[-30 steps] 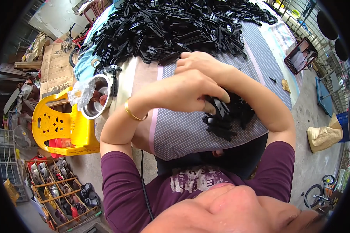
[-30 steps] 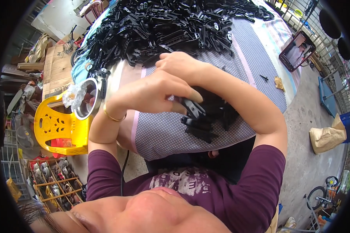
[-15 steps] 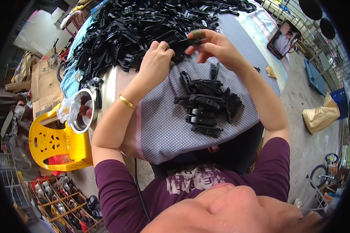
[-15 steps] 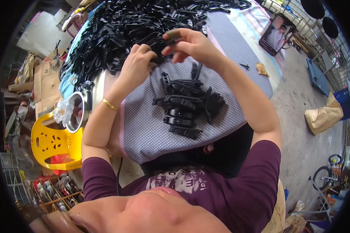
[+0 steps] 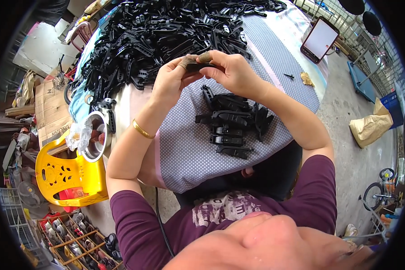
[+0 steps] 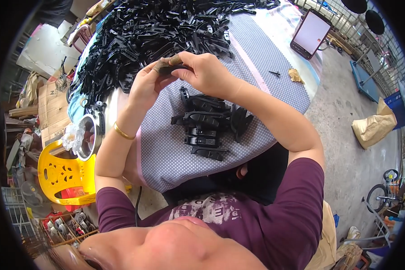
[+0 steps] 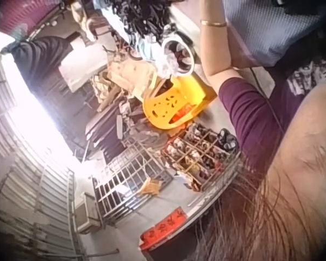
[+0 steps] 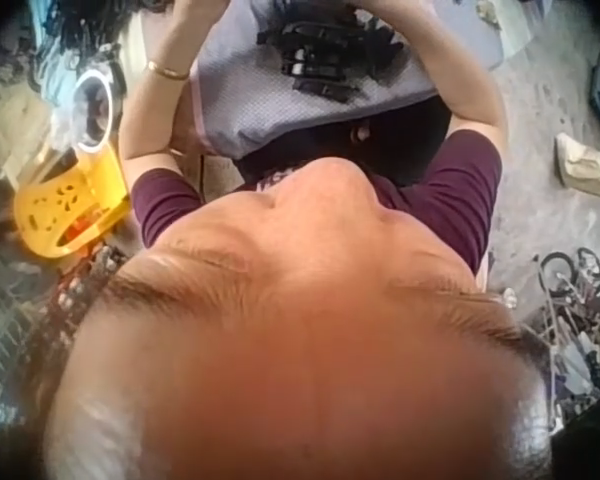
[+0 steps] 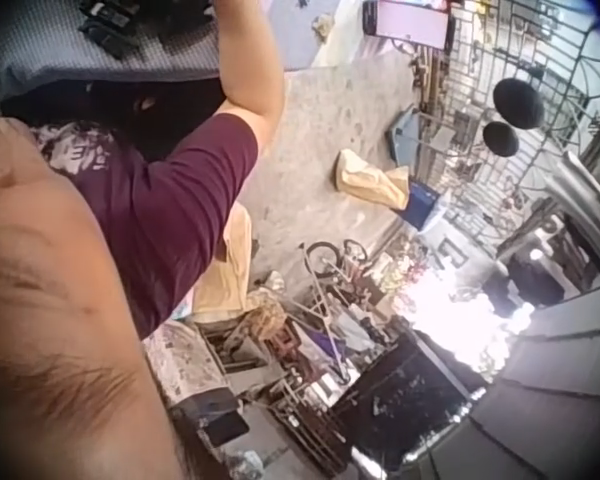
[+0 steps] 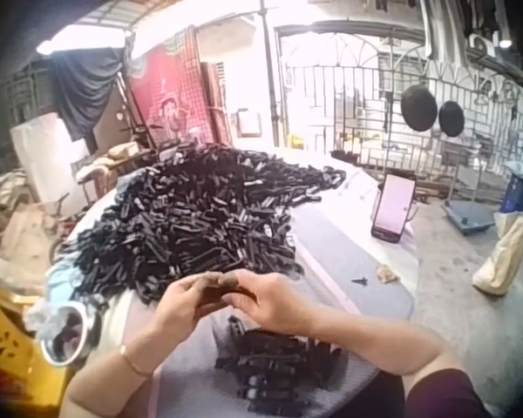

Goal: Assembling small black plastic components by hand on a table.

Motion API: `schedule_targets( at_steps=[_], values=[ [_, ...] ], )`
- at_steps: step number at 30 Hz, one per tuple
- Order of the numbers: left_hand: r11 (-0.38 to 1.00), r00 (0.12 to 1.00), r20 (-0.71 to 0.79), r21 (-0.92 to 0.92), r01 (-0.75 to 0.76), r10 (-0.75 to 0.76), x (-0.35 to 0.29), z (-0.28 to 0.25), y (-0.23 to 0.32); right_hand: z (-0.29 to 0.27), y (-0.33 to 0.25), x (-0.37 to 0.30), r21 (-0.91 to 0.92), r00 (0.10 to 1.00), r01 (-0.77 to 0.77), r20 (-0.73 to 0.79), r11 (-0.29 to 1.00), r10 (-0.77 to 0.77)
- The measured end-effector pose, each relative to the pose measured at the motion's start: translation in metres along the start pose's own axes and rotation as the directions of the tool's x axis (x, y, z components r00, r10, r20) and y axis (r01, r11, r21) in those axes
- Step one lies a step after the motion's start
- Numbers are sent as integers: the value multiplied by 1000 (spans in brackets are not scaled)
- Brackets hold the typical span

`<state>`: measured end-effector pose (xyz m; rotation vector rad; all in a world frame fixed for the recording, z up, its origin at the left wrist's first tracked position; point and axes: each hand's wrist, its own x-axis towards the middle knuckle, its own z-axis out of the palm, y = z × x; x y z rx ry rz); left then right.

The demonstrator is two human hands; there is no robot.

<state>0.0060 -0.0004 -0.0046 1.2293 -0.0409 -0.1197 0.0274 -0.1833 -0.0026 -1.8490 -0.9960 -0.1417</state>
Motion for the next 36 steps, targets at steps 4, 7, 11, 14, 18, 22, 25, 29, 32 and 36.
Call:
schedule_targets(
  at_steps=[4,7,11,14,18,22,25,29,32,36],
  values=[
    [997,996,69,-58,58,-54,-1,1,3,-4,0,1,-114,999,-49,-15,992,47],
    [997,997,81,71,-16,10,-4,2,-3,-2,7,-1,-202,991,114,-50,973,-127],
    [981,996,71,181,-66,54,-6,3,-2,0,9,-2,-298,982,155,-59,942,-180],
    [970,990,64,204,-135,124,-7,5,0,-5,-1,1,-269,995,53,-70,962,-75],
    [724,895,229,526,-445,384,-7,14,1,-19,10,3,-451,943,141,-211,881,-259],
    [560,875,270,684,-467,401,-15,17,5,-24,4,1,-140,992,20,122,990,-3],
    [619,869,249,620,-482,427,-11,16,2,-22,0,0,-272,995,94,13,958,-94],
    [841,932,242,411,-351,270,-9,14,5,-28,2,1,-326,995,-5,95,945,38],
    [733,959,263,631,-255,108,-1,3,-7,-47,29,22,15,972,-151,184,988,146],
    [571,872,486,700,-430,61,0,10,-19,-86,90,43,-434,985,-100,-168,895,29]
  ],
)
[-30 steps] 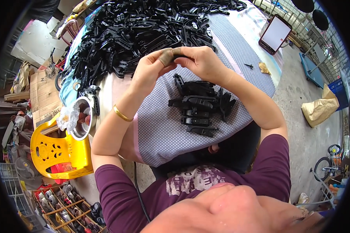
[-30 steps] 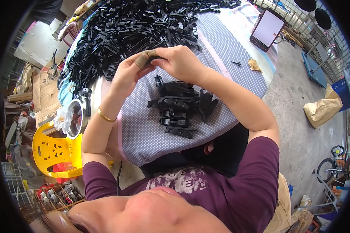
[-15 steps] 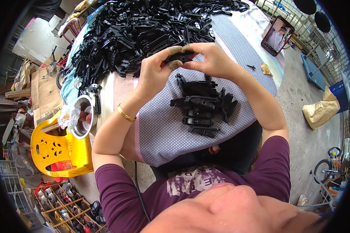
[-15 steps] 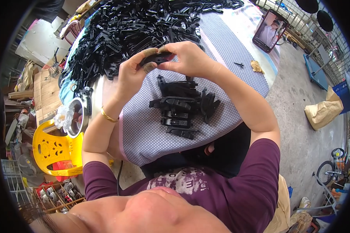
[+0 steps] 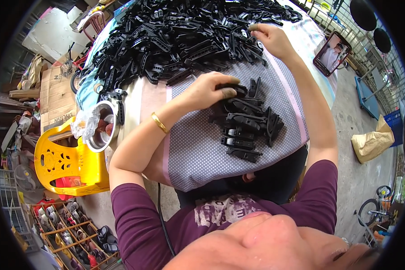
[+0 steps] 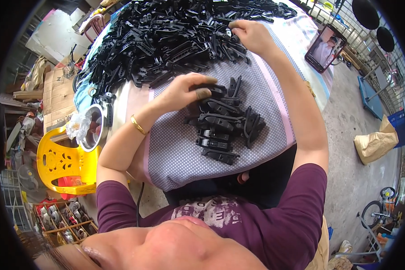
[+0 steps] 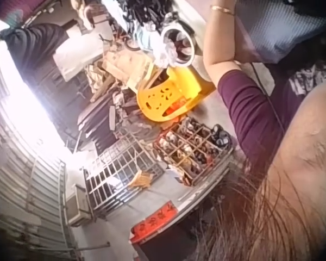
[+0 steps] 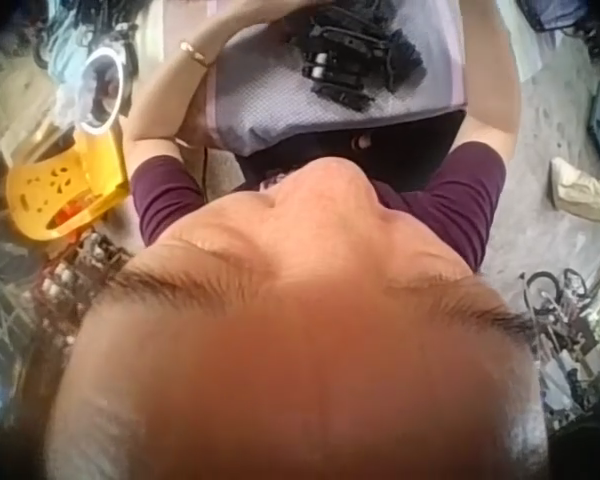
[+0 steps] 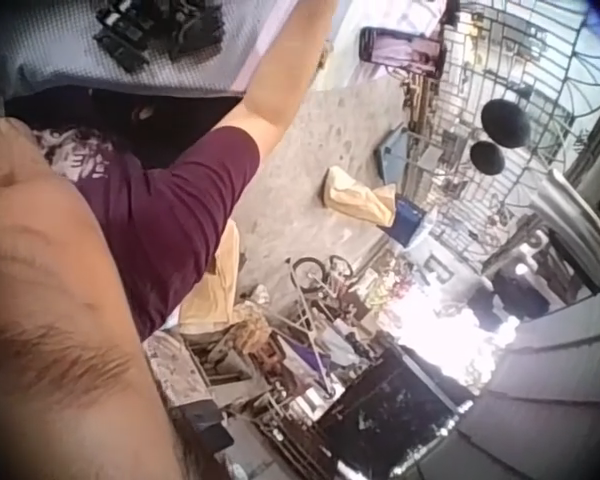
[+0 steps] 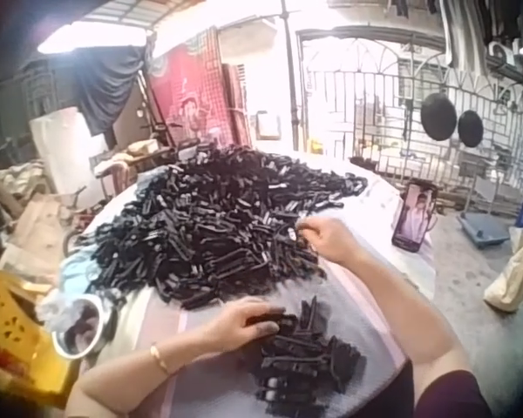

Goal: Assembling small black plastic components by hand on a table.

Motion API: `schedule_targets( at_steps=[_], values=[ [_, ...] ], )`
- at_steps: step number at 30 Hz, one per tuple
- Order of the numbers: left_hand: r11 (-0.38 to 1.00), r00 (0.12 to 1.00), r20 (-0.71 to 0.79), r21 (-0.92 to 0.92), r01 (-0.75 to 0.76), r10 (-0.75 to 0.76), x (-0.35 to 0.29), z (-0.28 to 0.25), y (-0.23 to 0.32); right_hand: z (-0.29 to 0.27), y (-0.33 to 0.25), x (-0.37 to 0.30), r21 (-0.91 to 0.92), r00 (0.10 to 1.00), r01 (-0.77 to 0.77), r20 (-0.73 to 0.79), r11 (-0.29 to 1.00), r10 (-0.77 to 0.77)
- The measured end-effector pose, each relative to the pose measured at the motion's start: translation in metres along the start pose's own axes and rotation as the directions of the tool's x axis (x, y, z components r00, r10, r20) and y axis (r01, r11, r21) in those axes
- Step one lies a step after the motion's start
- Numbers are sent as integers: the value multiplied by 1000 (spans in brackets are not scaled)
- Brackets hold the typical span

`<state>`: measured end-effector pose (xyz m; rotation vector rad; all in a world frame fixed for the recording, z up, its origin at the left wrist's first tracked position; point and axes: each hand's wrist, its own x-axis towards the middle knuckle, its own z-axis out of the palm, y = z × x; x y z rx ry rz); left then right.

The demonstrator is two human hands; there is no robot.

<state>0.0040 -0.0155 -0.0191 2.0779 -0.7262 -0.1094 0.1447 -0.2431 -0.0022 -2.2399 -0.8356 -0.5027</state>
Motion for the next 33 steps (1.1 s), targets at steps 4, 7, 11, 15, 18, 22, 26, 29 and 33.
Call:
schedule_targets(
  at_steps=[4,7,11,15,18,22,26,29,33],
  values=[
    [990,985,99,-5,-140,140,-2,-3,-4,29,7,13,-278,983,168,-19,946,-181],
    [997,988,-135,-40,67,-72,1,-6,-4,44,-3,10,-393,998,67,14,917,-67],
    [753,834,-405,658,-18,374,14,-24,-17,39,-19,10,-565,990,23,127,825,60],
    [649,906,-315,758,60,283,33,-25,-18,29,-23,-2,-559,989,-32,103,829,107],
    [606,952,-219,794,45,216,49,-25,-13,20,-26,-5,-463,997,-74,-28,883,69],
    [686,917,-358,713,145,178,50,-21,-1,5,-26,0,159,978,-182,130,970,163],
    [939,800,-587,330,97,124,38,-36,12,4,-64,-5,720,929,-370,305,588,211],
    [912,873,-433,-408,31,-224,28,-44,-5,16,-73,-9,793,951,-310,252,524,181],
    [589,933,-202,-808,14,-299,22,-34,-2,24,-80,-15,815,955,-276,172,509,242]
  ],
)
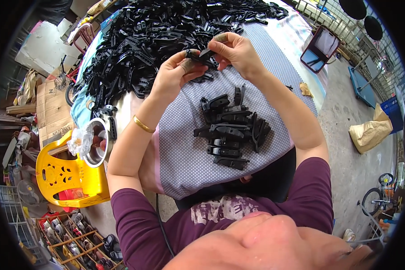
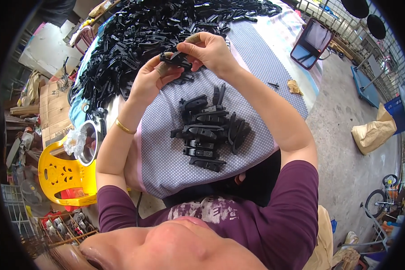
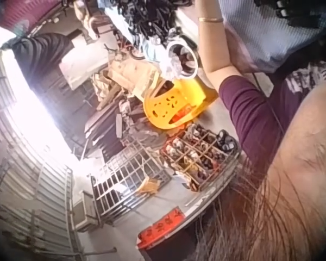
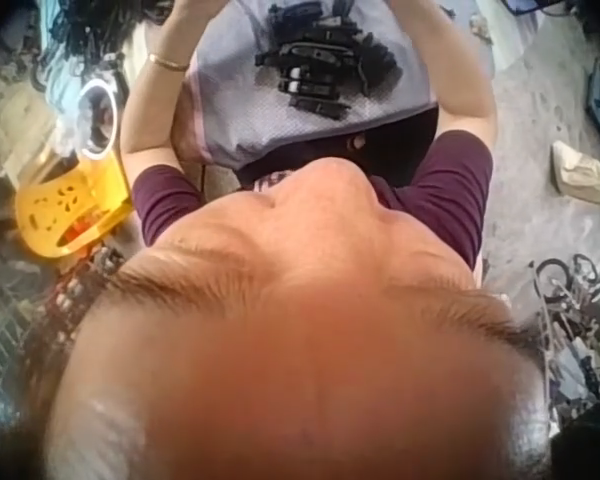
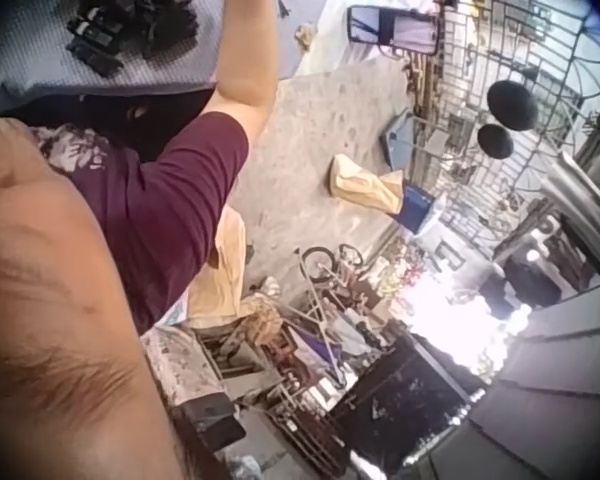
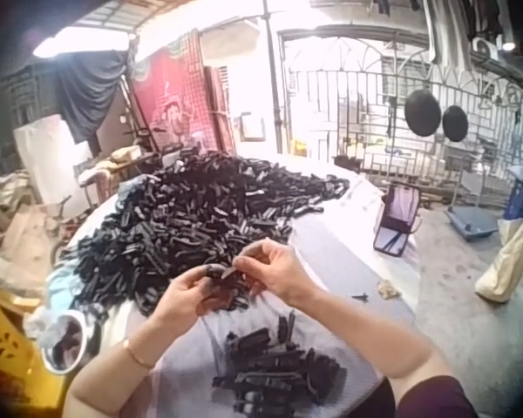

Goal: Assembling small black plastic components by hand on a table.

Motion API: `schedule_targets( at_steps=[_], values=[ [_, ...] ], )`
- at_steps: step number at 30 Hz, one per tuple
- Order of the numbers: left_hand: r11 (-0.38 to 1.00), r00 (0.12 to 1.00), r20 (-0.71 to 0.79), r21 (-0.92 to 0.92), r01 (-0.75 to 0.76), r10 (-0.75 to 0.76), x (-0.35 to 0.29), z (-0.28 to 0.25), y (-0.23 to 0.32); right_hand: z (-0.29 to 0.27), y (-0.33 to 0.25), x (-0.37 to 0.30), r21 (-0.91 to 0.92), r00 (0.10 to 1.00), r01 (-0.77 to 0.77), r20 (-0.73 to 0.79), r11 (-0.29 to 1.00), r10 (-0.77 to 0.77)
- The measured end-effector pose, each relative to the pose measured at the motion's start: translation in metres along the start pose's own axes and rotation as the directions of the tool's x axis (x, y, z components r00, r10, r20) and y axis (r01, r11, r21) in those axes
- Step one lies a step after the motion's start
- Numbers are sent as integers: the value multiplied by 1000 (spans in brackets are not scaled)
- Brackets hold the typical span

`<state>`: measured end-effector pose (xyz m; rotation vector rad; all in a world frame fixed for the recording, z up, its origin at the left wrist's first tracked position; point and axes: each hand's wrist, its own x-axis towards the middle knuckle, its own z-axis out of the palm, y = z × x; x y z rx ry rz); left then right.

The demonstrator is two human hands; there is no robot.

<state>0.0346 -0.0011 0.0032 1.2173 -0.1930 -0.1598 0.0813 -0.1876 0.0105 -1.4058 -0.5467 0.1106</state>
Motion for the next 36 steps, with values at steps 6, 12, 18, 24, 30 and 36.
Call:
schedule_targets(
  at_steps=[6,12,18,24,30,36],
  values=[
    [994,997,72,-112,21,-13,-2,0,-2,9,8,-6,-129,998,34,-47,991,-40],
    [933,990,-37,341,-114,135,-6,4,-4,20,11,-14,-247,992,116,-13,962,-123],
    [774,957,-70,606,-184,283,-5,1,-9,17,11,-12,-276,995,92,64,957,-77],
    [560,872,108,727,-397,477,-8,8,-2,-4,-11,-4,-753,918,386,259,532,-299],
    [344,820,241,819,-459,519,-6,4,-1,-5,-8,-1,-612,931,300,354,732,-86],
    [363,837,242,816,-449,491,-8,6,-1,-14,-1,1,-653,934,299,349,695,-75]
  ],
)
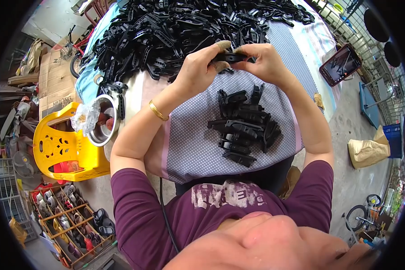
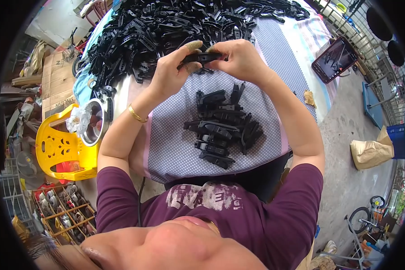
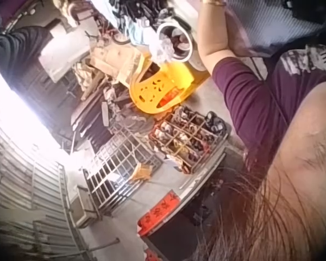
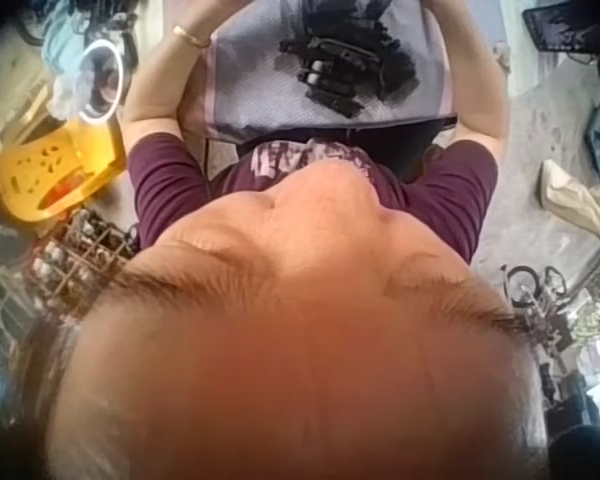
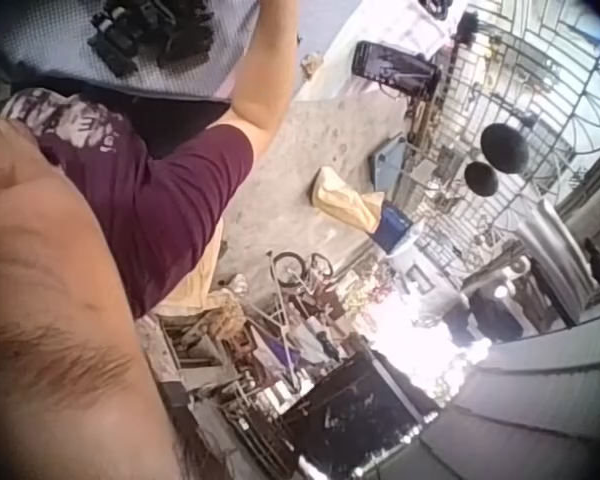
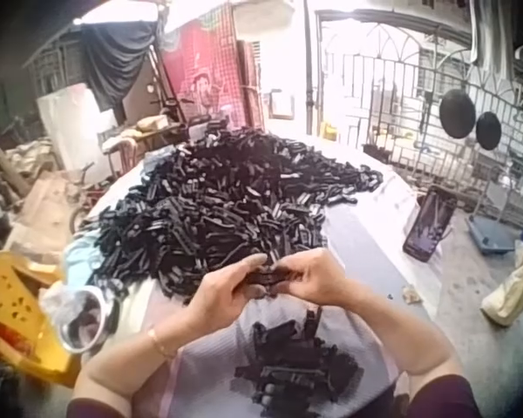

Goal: Assembling small black plastic components by hand on a table.

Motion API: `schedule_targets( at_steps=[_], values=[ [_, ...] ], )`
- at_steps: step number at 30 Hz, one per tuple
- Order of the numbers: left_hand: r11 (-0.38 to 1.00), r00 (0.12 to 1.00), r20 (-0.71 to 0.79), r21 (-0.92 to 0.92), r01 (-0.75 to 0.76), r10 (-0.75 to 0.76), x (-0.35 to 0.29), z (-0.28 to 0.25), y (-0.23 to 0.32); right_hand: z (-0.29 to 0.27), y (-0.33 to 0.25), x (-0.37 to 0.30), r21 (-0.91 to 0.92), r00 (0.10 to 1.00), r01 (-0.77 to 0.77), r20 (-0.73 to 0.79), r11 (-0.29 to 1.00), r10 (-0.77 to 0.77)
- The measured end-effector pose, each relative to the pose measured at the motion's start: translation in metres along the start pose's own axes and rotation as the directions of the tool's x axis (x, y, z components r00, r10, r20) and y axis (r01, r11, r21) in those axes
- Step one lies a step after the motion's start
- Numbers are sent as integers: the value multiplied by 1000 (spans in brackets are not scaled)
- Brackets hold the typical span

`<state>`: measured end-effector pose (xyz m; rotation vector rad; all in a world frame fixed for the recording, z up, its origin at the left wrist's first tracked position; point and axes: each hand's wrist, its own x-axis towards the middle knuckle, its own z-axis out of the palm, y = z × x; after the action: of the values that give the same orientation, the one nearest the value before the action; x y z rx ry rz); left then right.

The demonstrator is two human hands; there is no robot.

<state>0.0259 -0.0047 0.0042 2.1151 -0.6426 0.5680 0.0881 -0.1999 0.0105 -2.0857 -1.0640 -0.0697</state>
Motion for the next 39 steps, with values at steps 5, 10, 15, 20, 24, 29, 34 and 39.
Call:
schedule_targets(
  at_steps=[5,10,15,20,24,29,34,39],
  values=[
    [951,943,299,-222,216,-145,-2,8,4,-29,33,9,506,979,-184,17,842,204],
    [960,839,543,-214,179,-35,-6,15,15,-49,96,3,-108,856,-469,-300,876,421],
    [959,979,201,280,-46,-12,4,-4,-11,-29,98,3,-356,850,-526,-195,773,489],
    [796,961,274,589,-137,-37,-8,7,-13,-25,90,-4,-418,903,-422,-268,804,335],
    [810,952,301,569,-142,-45,-2,12,-14,-25,53,-2,-199,904,-318,-359,927,233],
    [781,960,270,613,-117,-68,-2,15,-9,-2,19,-3,101,966,-123,-215,987,143],
    [659,945,326,710,-247,4,7,9,-10,5,8,-7,232,983,-45,-162,972,84],
    [704,933,319,624,-338,166,4,11,-16,6,-5,-7,162,977,66,-213,985,-30]
  ],
)
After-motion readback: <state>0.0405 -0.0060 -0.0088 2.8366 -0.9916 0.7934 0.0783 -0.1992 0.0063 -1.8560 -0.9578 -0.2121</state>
